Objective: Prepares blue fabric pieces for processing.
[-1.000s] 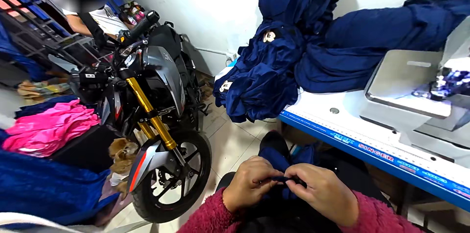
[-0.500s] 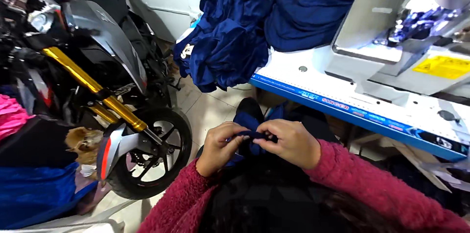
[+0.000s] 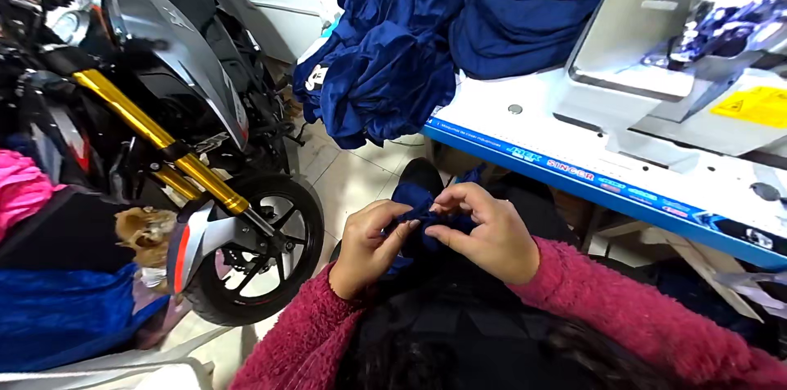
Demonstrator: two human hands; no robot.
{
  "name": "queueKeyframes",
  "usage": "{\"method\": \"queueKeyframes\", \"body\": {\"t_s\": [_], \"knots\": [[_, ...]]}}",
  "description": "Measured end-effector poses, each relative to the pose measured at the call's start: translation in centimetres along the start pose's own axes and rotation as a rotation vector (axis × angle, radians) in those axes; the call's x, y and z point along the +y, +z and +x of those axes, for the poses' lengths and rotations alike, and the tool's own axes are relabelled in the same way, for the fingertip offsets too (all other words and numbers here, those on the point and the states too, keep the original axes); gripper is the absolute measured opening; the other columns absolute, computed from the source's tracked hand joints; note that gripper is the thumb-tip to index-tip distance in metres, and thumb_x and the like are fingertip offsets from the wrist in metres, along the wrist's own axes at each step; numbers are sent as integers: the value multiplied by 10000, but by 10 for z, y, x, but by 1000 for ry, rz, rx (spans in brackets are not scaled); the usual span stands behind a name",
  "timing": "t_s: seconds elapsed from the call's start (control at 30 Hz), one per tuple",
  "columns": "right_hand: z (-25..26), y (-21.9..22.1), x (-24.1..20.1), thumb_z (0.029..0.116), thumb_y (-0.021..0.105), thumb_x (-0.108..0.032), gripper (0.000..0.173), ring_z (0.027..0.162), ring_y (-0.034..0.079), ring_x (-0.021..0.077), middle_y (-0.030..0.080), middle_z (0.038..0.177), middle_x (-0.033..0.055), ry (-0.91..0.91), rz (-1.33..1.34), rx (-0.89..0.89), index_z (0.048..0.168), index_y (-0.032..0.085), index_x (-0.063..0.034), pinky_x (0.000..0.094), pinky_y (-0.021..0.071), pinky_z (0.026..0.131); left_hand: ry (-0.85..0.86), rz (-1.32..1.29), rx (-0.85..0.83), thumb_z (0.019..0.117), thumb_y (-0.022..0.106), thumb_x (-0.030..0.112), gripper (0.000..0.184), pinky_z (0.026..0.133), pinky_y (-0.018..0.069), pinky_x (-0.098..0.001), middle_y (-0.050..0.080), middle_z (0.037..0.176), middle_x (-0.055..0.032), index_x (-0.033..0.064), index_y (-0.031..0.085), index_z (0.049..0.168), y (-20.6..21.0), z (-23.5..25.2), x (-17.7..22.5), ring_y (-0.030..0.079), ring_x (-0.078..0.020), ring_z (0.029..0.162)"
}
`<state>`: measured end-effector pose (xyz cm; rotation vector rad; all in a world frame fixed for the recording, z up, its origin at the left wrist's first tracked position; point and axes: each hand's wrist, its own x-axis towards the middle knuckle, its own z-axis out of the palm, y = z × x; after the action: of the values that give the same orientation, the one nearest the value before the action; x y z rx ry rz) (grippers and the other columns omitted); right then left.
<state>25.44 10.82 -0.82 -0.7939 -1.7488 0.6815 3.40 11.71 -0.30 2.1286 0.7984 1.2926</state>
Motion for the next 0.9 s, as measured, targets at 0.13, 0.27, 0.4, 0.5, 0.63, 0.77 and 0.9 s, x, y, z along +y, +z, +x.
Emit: {"method": "queueKeyframes", "body": {"t_s": [0.13,0.27,0.4,0.5,0.63,0.77,0.9], "knots": [[-2,4,-2,831,792,-83,280,776,699,57,714,916,-3,128,137,40,1065,641,-62,225,619,700,-18,-30,8,974,667,111,122,812,599,-250,726,965,-34,9,720,1016,1,-2,3,695,-79,897],[-3,5,2,835,780,-50,242,804,704,76,722,937,11,43,168,103,1031,639,-54,235,623,715,-89,-174,34,972,675,114,116,805,605,-265,741,953,-28,28,746,1001,3,-2,3,705,-89,893],[-2,3,3,849,774,-36,221,838,707,82,729,965,16,-28,156,127,1030,649,-48,240,624,747,-125,-223,20,939,707,82,92,790,611,-259,755,951,-29,26,757,993,4,0,2,712,-80,870],[-3,1,4,855,776,-55,208,864,711,81,734,969,7,-54,108,131,1026,658,-59,240,626,765,-127,-205,-11,911,724,52,77,778,609,-257,752,931,-38,15,752,974,3,0,4,711,-89,855],[-2,-2,6,879,758,-95,187,865,701,70,722,974,-11,-58,78,60,1039,664,-78,241,624,777,-91,-144,-66,924,704,79,97,792,614,-276,744,925,-52,2,750,962,-1,1,6,711,-101,869],[2,-9,9,920,748,-241,219,886,690,46,710,981,-35,-43,90,-109,1072,699,-91,235,618,800,-76,-115,-106,939,683,109,125,780,608,-277,733,895,-45,2,748,951,-2,1,7,700,-91,852],[13,-19,13,1013,625,-414,277,1028,653,69,666,1149,-47,-35,95,-199,1102,720,-170,241,595,857,-85,-140,-163,938,682,83,124,815,609,-291,744,891,-66,-17,755,932,-2,2,6,710,-100,871]]}}
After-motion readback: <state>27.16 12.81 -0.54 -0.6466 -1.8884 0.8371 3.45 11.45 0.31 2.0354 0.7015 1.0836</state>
